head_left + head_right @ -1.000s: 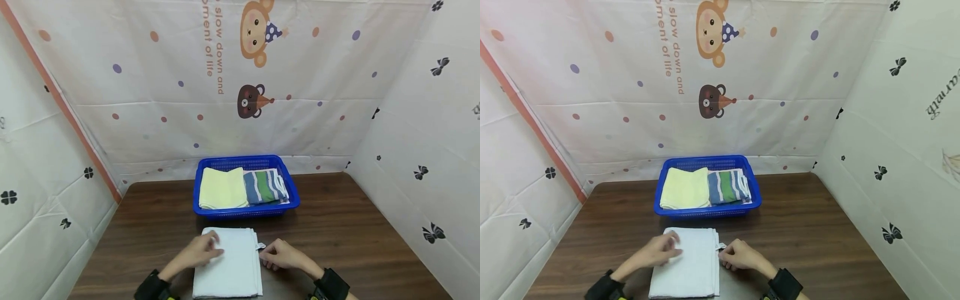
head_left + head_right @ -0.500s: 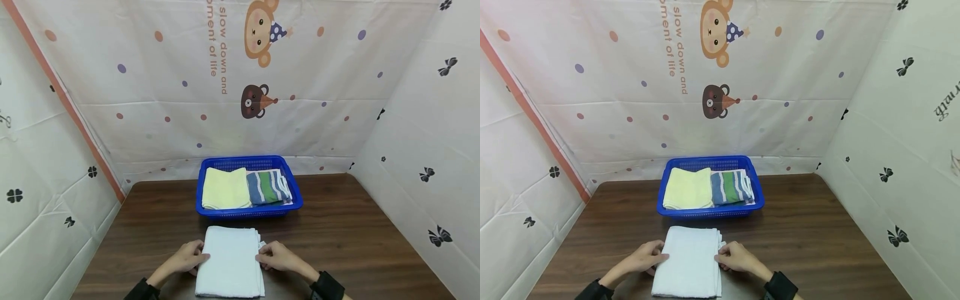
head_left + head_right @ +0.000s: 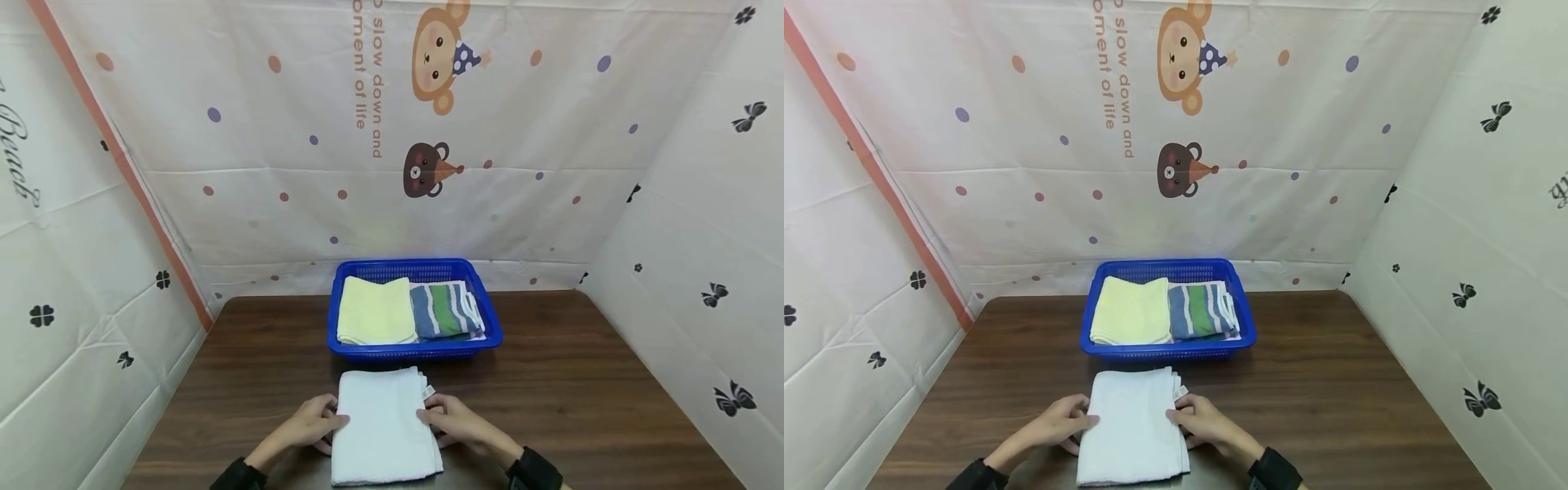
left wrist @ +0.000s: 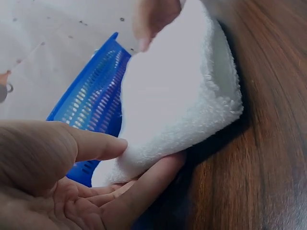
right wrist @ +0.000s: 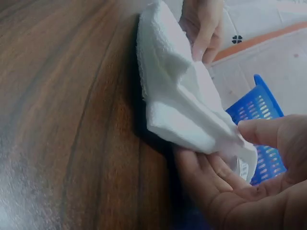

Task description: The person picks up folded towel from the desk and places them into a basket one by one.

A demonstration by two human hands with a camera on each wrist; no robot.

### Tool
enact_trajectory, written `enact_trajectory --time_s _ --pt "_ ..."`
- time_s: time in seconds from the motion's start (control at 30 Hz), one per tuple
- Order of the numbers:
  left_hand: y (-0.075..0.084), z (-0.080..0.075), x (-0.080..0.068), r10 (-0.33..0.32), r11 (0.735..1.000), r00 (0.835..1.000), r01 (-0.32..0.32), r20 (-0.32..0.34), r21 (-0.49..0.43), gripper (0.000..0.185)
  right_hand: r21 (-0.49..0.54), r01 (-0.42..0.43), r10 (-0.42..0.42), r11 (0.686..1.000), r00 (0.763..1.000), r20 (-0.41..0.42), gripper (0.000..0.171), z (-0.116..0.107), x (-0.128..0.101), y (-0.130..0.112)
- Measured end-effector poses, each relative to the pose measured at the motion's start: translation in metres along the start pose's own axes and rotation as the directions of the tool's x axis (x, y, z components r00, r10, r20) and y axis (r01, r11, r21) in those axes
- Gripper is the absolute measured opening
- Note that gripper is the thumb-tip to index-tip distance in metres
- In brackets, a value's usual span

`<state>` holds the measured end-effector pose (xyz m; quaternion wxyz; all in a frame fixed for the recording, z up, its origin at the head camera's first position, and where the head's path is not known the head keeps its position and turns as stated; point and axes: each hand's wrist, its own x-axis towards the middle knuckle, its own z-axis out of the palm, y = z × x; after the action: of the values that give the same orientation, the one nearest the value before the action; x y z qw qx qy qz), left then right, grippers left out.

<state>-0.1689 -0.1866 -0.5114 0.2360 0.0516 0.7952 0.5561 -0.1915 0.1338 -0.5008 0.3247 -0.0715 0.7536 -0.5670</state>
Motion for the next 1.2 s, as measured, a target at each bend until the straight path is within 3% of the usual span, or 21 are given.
enact_trajectory --time_s 0.13,0.3,0.47,0.67,0.83,1.03,1.1,1.2 --pt "-0.003 0.000 0.000 -0.077 0.992 0.997 0.079 0.025 -0.100 0.025 0.068 -0.049 0.049 0.997 0.999 -0.004 0.055 -0.005 0.000 0.002" --pt "-0.003 0.002 0.003 -0.145 0.978 0.988 0.151 0.056 -0.145 0.025 0.061 -0.062 0.063 0.996 0.998 -0.006 0.049 -0.009 0.003 0.004" --pt "0.002 0.008 0.004 -0.138 0.981 0.990 0.142 0.042 -0.135 0.021 -0.022 -0.022 0.020 1.000 0.997 -0.080 0.038 -0.008 0.005 0.004" --pt "0.012 0.012 -0.005 -0.080 0.986 0.994 0.089 0.073 -0.141 0.021 -0.129 0.087 -0.103 0.988 0.987 -0.125 0.029 -0.007 -0.003 -0.002" --pt "0.038 0.003 -0.019 -0.027 0.983 0.989 0.054 0.148 -0.176 0.024 -0.155 0.177 -0.194 0.972 0.975 -0.104 0.023 -0.009 -0.020 -0.020" --pt "0.085 -0.031 -0.027 0.071 0.976 0.957 -0.008 0.282 -0.218 0.041 -0.214 0.289 -0.307 0.933 0.950 -0.057 0.019 -0.020 -0.037 -0.071" --pt "0.101 -0.046 -0.024 0.107 0.980 0.955 -0.053 0.278 -0.193 0.044 -0.241 0.315 -0.338 0.918 0.940 -0.056 0.020 -0.027 -0.035 -0.090" --pt "0.121 -0.067 -0.010 0.123 0.986 0.967 -0.094 0.221 -0.139 0.044 -0.260 0.293 -0.331 0.920 0.936 -0.118 0.023 -0.039 -0.023 -0.116"
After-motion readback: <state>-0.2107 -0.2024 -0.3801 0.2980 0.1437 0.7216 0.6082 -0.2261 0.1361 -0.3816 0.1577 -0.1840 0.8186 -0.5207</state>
